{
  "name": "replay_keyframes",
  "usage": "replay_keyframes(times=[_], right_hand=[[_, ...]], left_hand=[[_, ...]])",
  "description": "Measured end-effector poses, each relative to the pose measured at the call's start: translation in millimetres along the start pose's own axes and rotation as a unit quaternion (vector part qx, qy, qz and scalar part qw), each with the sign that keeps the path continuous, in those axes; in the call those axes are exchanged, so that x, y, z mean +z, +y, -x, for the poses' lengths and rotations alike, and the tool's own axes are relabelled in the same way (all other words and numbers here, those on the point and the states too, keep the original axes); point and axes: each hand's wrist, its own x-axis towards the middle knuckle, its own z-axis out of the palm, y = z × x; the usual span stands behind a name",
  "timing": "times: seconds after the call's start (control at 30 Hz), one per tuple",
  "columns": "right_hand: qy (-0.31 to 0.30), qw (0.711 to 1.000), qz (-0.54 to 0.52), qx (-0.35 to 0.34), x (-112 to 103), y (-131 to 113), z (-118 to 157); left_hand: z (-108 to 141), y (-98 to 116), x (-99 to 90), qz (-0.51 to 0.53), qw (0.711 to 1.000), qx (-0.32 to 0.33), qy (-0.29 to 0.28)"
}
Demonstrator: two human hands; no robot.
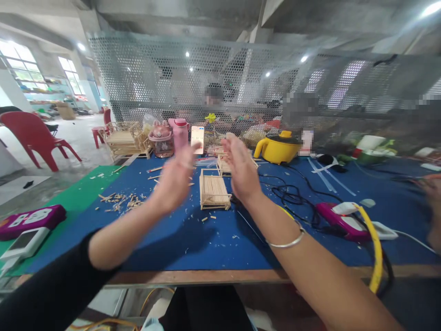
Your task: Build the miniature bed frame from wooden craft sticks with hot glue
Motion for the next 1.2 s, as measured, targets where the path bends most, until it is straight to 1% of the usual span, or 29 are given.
replay_keyframes(times=[0.03, 0.07, 0.1, 0.13, 0.17, 0.23, 0.27, 0.3, 0.33, 0.37, 0.4, 0.43, 0.47, 0.5, 0.53, 0.57, 0.6, 0.67, 0.7, 0.77, 0.83, 0.93, 1.07, 1.2], right_hand=[[-0.016, 1.0, -0.012, 0.005, 8.4, 0.9, -6.2], [-0.032, 0.999, -0.029, 0.018, 13.4, 3.3, -13.6], [-0.038, 0.998, -0.043, 0.032, 14.3, 7.1, -22.3], [-0.035, 0.997, -0.049, 0.044, 11.0, 12.3, -31.8], [-0.018, 0.997, -0.044, 0.056, 4.1, 18.3, -41.5], [0.042, 0.996, -0.018, 0.081, -15.8, 30.6, -57.3], [0.092, 0.991, 0.013, 0.098, -25.8, 35.5, -61.0], [0.121, 0.987, 0.037, 0.099, -34.2, 39.0, -60.9], [0.118, 0.988, 0.046, 0.084, -40.1, 40.8, -56.7], [0.079, 0.994, 0.043, 0.059, -43.1, 40.7, -48.7], [0.004, 0.999, 0.03, 0.032, -43.6, 39.2, -37.8], [-0.099, 0.995, 0.022, 0.013, -42.0, 36.8, -25.2], [-0.183, 0.983, 0.029, 0.001, -39.1, 33.8, -12.3], [-0.247, 0.968, 0.045, -0.005, -35.6, 31.0, 0.0], [-0.289, 0.955, 0.063, -0.006, -32.2, 28.9, 10.6], [-0.314, 0.946, 0.085, -0.004, -29.1, 27.6, 19.2], [-0.325, 0.94, 0.104, 0.002, -26.7, 27.4, 25.6], [-0.321, 0.938, 0.127, 0.018, -23.5, 29.4, 33.7], [-0.313, 0.94, 0.132, 0.024, -22.6, 30.9, 36.1], [-0.291, 0.946, 0.137, 0.026, -21.8, 33.5, 39.9], [-0.268, 0.953, 0.141, 0.02, -21.6, 34.4, 43.1], [-0.239, 0.961, 0.134, 0.024, -21.4, 33.5, 46.6], [-0.208, 0.969, 0.134, 0.022, -20.1, 32.8, 48.1], [-0.209, 0.97, 0.124, 0.025, -18.1, 32.4, 48.9]], left_hand=[[17.5, 5.9, 18.6, 0.04, 0.993, 0.01, -0.106], [32.5, 10.4, 32.4, 0.076, 0.986, 0.012, -0.147], [43.2, 13.8, 40.1, 0.114, 0.981, 0.01, -0.159], [48.8, 16.2, 41.8, 0.153, 0.975, 0.003, -0.164], [49.1, 17.4, 38.1, 0.181, 0.969, -0.006, -0.168], [36.4, 14.7, 21.1, 0.191, 0.969, -0.01, -0.158], [26.0, 9.7, 11.5, 0.182, 0.976, 0.007, -0.117], [15.0, 1.8, 3.3, 0.163, 0.985, 0.015, -0.058], [4.8, -9.2, -2.7, 0.132, 0.991, 0.008, 0.004], [-3.1, -22.8, -5.9, 0.087, 0.995, -0.007, 0.052], [-8.1, -38.2, -6.8, 0.041, 0.996, -0.022, 0.083], [-9.8, -54.4, -5.7, 0.011, 0.995, -0.045, 0.084], [-8.2, -69.9, -3.6, -0.008, 0.996, -0.072, 0.057], [-4.0, -83.5, -1.0, -0.016, 0.995, -0.102, 0.018], [2.0, -94.3, 1.4, -0.009, 0.992, -0.128, -0.014], [8.9, -101.5, 3.3, 0.002, 0.988, -0.146, -0.047], [15.8, -105.2, 4.6, 0.008, 0.984, -0.154, -0.088], [27.0, -104.2, 5.6, 0.002, 0.975, -0.149, -0.165], [30.7, -101.1, 5.8, -0.012, 0.97, -0.144, -0.194], [34.7, -94.3, 6.9, -0.048, 0.965, -0.135, -0.218], [35.5, -89.9, 9.1, -0.077, 0.965, -0.132, -0.214], [34.6, -88.7, 12.4, -0.091, 0.965, -0.142, -0.202], [33.7, -89.1, 15.1, -0.074, 0.962, -0.17, -0.2], [33.8, -91.1, 18.0, -0.034, 0.961, -0.192, -0.198]])
